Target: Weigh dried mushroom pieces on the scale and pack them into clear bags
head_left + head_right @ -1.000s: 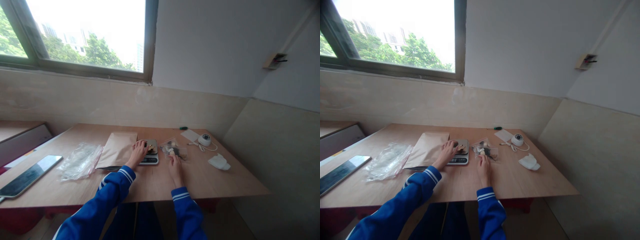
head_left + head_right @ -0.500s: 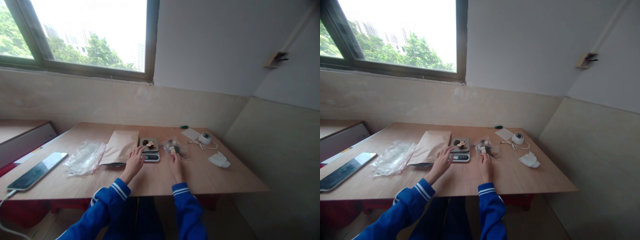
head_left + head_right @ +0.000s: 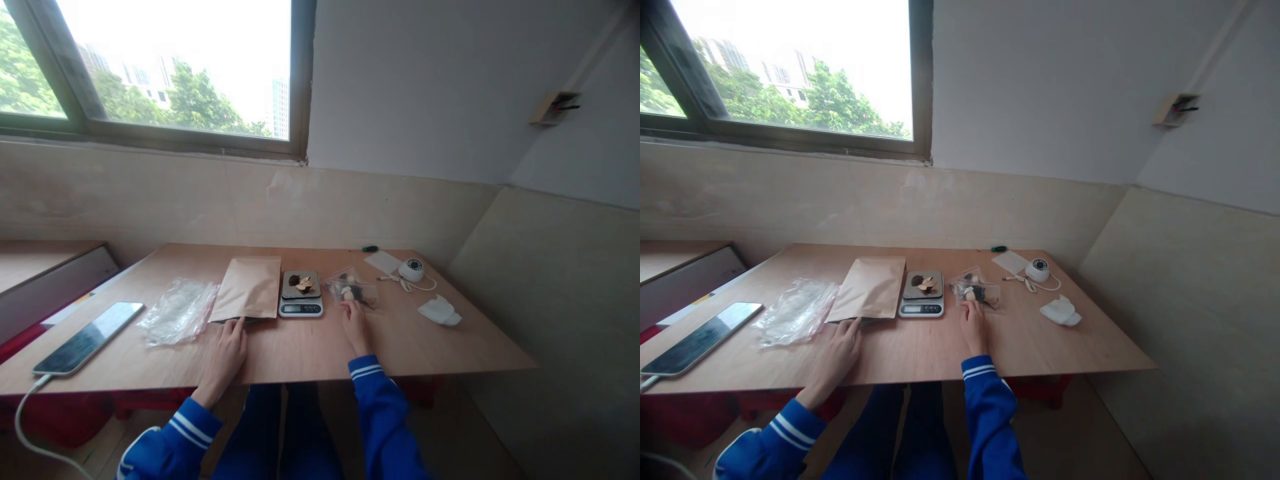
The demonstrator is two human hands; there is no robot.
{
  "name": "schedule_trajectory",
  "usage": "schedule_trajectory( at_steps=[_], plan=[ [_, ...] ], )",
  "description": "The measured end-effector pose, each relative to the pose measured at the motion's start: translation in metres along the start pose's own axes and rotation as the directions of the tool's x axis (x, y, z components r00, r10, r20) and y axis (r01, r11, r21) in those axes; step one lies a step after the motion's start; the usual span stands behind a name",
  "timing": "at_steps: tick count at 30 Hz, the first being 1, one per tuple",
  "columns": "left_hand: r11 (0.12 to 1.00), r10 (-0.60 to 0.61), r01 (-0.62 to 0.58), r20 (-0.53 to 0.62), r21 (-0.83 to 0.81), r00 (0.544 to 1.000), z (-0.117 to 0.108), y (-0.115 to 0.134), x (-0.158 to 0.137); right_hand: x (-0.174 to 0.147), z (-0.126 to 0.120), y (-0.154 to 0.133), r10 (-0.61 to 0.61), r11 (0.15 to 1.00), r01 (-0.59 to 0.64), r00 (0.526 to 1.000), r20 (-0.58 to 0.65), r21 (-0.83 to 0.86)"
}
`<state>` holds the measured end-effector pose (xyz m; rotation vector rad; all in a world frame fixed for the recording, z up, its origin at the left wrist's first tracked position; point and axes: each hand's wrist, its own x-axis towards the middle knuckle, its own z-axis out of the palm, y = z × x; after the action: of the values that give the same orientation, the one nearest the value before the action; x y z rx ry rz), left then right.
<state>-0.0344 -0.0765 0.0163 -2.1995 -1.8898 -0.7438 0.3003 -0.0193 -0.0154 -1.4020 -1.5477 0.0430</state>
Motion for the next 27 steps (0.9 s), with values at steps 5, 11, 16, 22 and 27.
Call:
schedule_trajectory(
  at_steps=[5, 11, 16, 22, 27],
  plan=[
    [0.997, 0.072, -0.072, -0.01, 0.035, 0.997, 0.005, -0.001, 0.011, 0.0, 0.0, 0.0, -0.014, 1.0, 0.013, 1.0, -0.004, -0.025],
    [0.995, 0.077, -0.086, 0.157, 0.056, 0.985, 0.024, -0.021, 0.031, 0.0, 0.0, -0.002, 0.007, 0.999, -0.008, 1.0, -0.009, -0.035],
    [0.989, 0.139, -0.148, 0.371, -0.006, 0.918, 0.017, -0.029, 0.063, 0.0, 0.001, -0.001, 0.034, 0.999, -0.034, 0.999, 0.0, -0.02],
    [0.986, 0.162, -0.166, 0.239, -0.004, 0.957, 0.013, -0.026, 0.067, 0.001, 0.001, -0.001, 0.044, 0.999, -0.043, 0.999, 0.019, -0.032],
    [0.95, 0.167, -0.21, 0.193, 0.231, 0.967, 0.011, -0.023, 0.06, 0.002, -0.002, -0.003, 0.054, 0.998, -0.053, 0.997, 0.055, -0.033]
  ],
)
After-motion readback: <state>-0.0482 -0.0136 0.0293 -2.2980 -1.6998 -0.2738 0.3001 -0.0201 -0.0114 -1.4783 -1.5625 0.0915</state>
